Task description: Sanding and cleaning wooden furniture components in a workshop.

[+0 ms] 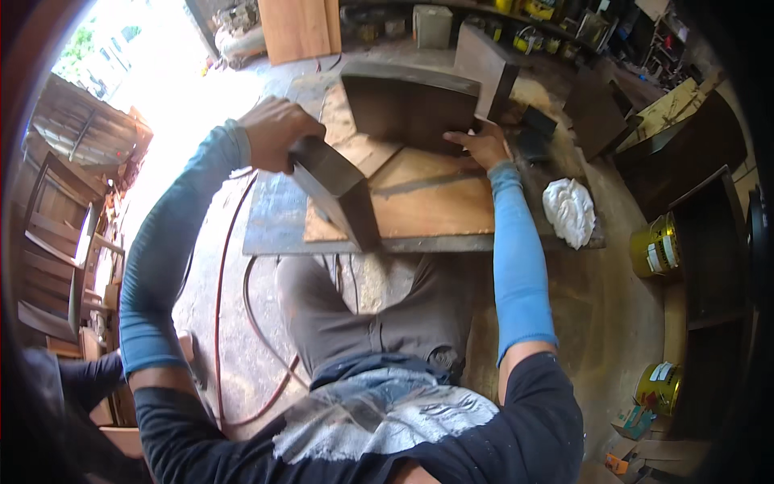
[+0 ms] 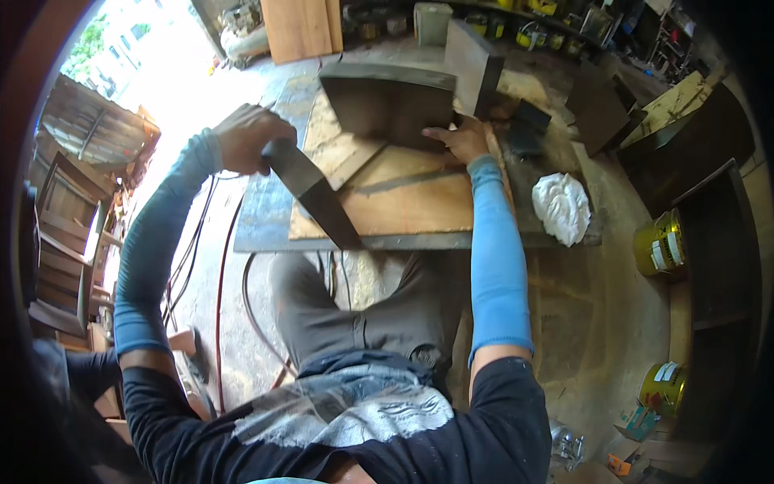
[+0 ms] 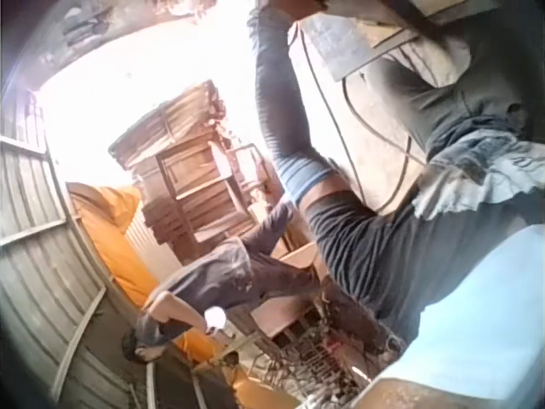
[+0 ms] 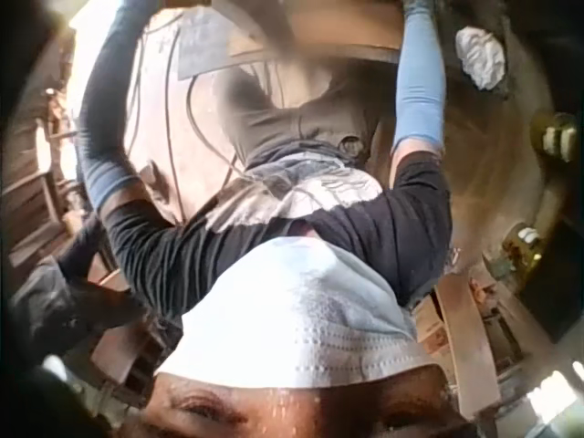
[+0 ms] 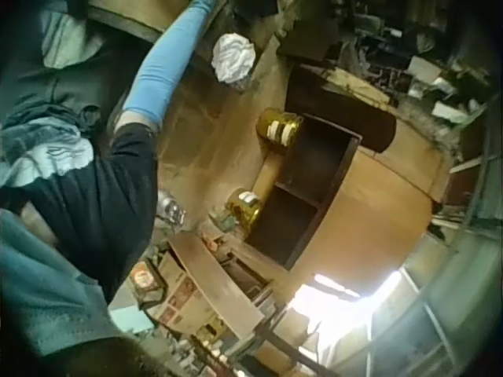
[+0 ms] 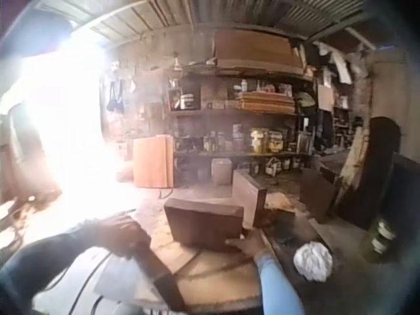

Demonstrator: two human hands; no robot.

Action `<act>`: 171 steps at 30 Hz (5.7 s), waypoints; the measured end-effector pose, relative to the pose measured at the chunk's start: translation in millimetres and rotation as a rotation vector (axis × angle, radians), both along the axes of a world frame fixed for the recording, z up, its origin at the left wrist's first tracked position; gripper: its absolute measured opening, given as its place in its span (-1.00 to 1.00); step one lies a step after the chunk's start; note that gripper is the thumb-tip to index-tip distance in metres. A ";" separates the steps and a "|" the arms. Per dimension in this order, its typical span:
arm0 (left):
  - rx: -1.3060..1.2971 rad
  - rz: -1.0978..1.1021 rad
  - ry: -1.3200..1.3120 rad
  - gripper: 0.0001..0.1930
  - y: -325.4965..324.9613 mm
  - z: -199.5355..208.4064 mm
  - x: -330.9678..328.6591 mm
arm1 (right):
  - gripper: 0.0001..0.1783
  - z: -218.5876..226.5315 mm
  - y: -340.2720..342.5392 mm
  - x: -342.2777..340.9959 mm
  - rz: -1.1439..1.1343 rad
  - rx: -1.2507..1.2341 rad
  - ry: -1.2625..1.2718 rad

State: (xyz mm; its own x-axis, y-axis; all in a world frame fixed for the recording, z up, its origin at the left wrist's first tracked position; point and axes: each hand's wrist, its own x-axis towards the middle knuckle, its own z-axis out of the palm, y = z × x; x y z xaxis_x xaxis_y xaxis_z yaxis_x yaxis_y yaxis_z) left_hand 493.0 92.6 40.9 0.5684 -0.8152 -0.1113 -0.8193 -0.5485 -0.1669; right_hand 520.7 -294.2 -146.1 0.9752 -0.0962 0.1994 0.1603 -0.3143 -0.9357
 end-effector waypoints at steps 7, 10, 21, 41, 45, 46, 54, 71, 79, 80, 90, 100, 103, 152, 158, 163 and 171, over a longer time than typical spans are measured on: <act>-0.185 0.121 0.077 -0.34 -111.7 -1.3 -35.6 | -0.16 46.1 -36.3 43.7 -0.334 -0.154 -0.384; -0.408 -0.037 0.117 -0.33 -138.1 -26.8 -33.7 | -0.57 32.6 -49.9 -48.4 -0.396 0.102 -0.700; -0.471 -0.007 0.097 -0.29 -137.0 -50.2 -24.0 | -0.47 -12.9 -5.8 -161.0 -0.511 0.088 -0.428; -0.478 0.086 0.135 -0.17 -112.3 -62.0 -37.6 | -0.36 67.7 54.4 -161.0 -0.420 -0.086 -0.480; -0.407 0.140 0.119 -0.14 -129.0 -60.5 -28.1 | -0.40 -0.6 32.7 -177.4 -0.312 0.153 0.014; -0.416 0.075 0.079 -0.12 -123.2 -67.7 -21.7 | -0.40 14.0 35.5 -172.1 -0.308 0.149 0.006; -0.442 0.069 0.549 -0.31 -136.0 -19.8 6.6 | -0.42 103.9 -31.2 -188.9 -0.557 0.081 -0.823; -0.479 0.456 0.097 -0.03 -110.3 -40.6 134.7 | 0.17 42.8 41.1 -154.6 -0.176 -0.472 -0.188; -0.562 0.683 0.105 -0.21 -24.9 -51.1 58.1 | -0.05 62.4 29.7 -45.7 0.277 -0.543 0.070; -0.609 0.703 0.068 -0.16 -20.2 -58.3 53.2 | -0.12 61.0 25.4 -45.6 0.314 -0.622 0.089; -0.936 0.425 -0.073 -0.25 -144.0 2.0 -52.4 | -0.49 95.6 10.8 -122.0 -0.521 -0.097 -0.595; -1.469 0.074 0.562 -0.58 -211.0 18.9 -64.3 | -0.41 127.0 36.3 -142.4 -0.436 -0.331 -0.937; -1.450 0.093 0.498 -0.59 -216.1 15.9 -70.9 | -0.39 123.2 41.0 -151.5 -0.133 0.122 -0.790; -1.252 0.557 0.430 -0.43 -138.5 -85.9 -89.4 | -0.15 -9.7 127.3 -131.5 0.052 0.191 -0.399; -1.220 0.572 0.492 -0.43 -135.4 -80.3 -91.2 | -0.06 -18.7 136.0 -166.5 0.114 0.161 -0.600; -1.267 0.597 0.537 -0.45 -142.3 -77.5 -88.9 | -0.03 7.0 142.2 -141.9 0.068 0.124 -0.559; -1.164 0.543 0.402 -0.44 -137.6 -81.0 -81.2 | -0.02 31.7 120.5 -68.2 -0.002 0.144 -0.671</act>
State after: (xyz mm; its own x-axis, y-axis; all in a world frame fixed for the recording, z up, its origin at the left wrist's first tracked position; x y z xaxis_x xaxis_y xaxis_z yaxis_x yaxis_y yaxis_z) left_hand 411.8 -45.0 -40.0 0.9392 -0.2331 0.2521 -0.3362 -0.4745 0.8136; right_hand 452.6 -173.6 -114.4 0.6449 -0.1686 0.7454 0.7195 -0.1951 -0.6665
